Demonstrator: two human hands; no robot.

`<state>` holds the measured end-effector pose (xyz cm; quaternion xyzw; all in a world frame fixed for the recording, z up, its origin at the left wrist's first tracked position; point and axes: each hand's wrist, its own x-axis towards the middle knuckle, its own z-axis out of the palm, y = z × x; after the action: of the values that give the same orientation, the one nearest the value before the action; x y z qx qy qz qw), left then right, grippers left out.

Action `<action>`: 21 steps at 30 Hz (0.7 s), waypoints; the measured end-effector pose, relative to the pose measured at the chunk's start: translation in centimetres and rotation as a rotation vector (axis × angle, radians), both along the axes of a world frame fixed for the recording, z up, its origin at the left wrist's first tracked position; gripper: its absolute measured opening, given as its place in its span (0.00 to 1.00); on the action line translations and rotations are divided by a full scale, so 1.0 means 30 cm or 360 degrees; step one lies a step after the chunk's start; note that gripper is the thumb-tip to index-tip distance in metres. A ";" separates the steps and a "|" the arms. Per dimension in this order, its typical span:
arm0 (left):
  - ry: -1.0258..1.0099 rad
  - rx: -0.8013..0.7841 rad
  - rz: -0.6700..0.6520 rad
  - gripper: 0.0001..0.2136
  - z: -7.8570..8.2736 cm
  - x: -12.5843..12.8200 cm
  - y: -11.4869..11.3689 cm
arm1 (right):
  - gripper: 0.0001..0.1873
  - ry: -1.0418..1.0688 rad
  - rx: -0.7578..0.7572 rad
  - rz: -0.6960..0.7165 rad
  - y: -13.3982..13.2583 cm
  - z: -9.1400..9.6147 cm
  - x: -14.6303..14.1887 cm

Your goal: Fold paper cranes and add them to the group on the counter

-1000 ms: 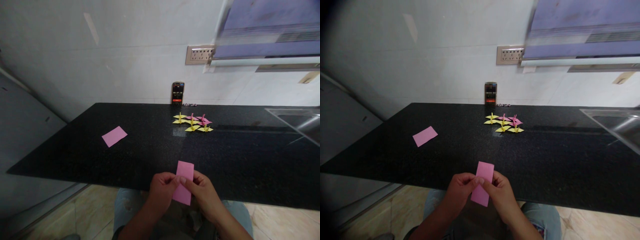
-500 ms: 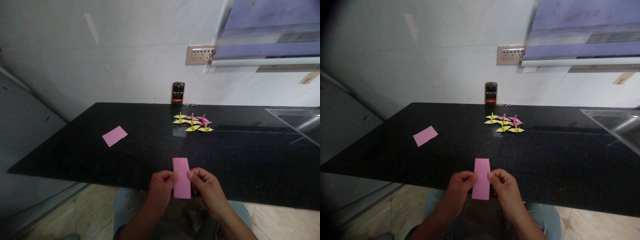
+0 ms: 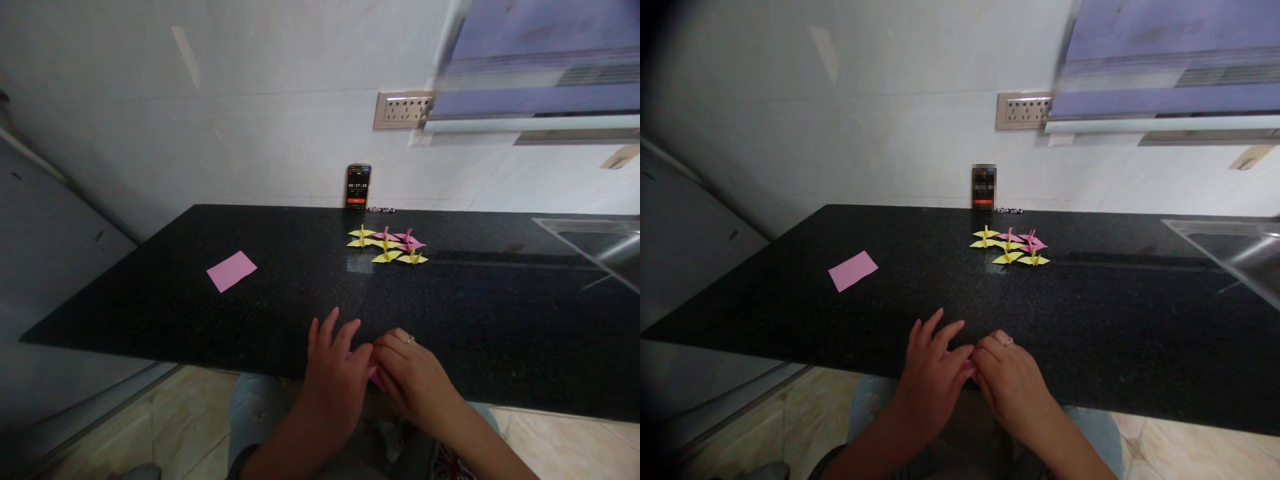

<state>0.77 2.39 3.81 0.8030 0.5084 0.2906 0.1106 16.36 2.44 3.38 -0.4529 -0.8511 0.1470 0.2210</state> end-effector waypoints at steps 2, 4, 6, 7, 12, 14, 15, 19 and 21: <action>0.0133 -0.0011 -0.0034 0.06 0.007 0.005 0.000 | 0.09 -0.0128 0.0027 0.0022 -0.005 0.014 -0.004; 0.0186 -0.0001 -0.0075 0.06 0.007 0.006 0.002 | 0.10 -0.0169 0.0021 0.0012 -0.010 0.020 -0.009; 0.0214 0.0028 -0.0139 0.07 0.006 0.001 0.004 | 0.10 -0.0158 0.0012 0.0011 -0.013 0.022 -0.009; 0.0222 0.0049 -0.0171 0.08 0.007 -0.005 0.005 | 0.10 -0.0146 0.0005 0.0016 -0.015 0.023 -0.008; 0.0216 0.0114 -0.0116 0.10 0.028 -0.068 0.029 | 0.08 -0.0110 -0.0084 -0.0003 -0.019 0.042 0.017; 0.0184 0.0100 0.0038 0.10 0.034 -0.090 0.041 | 0.08 -0.0101 -0.0122 -0.0033 -0.021 0.050 0.026; 0.0144 0.0078 0.0078 0.09 0.035 -0.094 0.044 | 0.08 -0.0092 -0.0134 -0.0037 -0.022 0.053 0.027; -0.0077 -0.0203 -0.0223 0.08 0.018 -0.058 0.035 | 0.08 -0.0008 -0.0149 -0.0015 -0.023 0.056 0.009; -0.0163 -0.0308 -0.0221 0.08 0.004 -0.032 0.026 | 0.07 0.0056 -0.0164 -0.0019 -0.023 0.053 -0.005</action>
<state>-0.18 3.19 3.92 0.8059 0.4709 0.2724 0.2334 16.21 1.76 4.97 -0.4660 -0.8357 0.1973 0.2132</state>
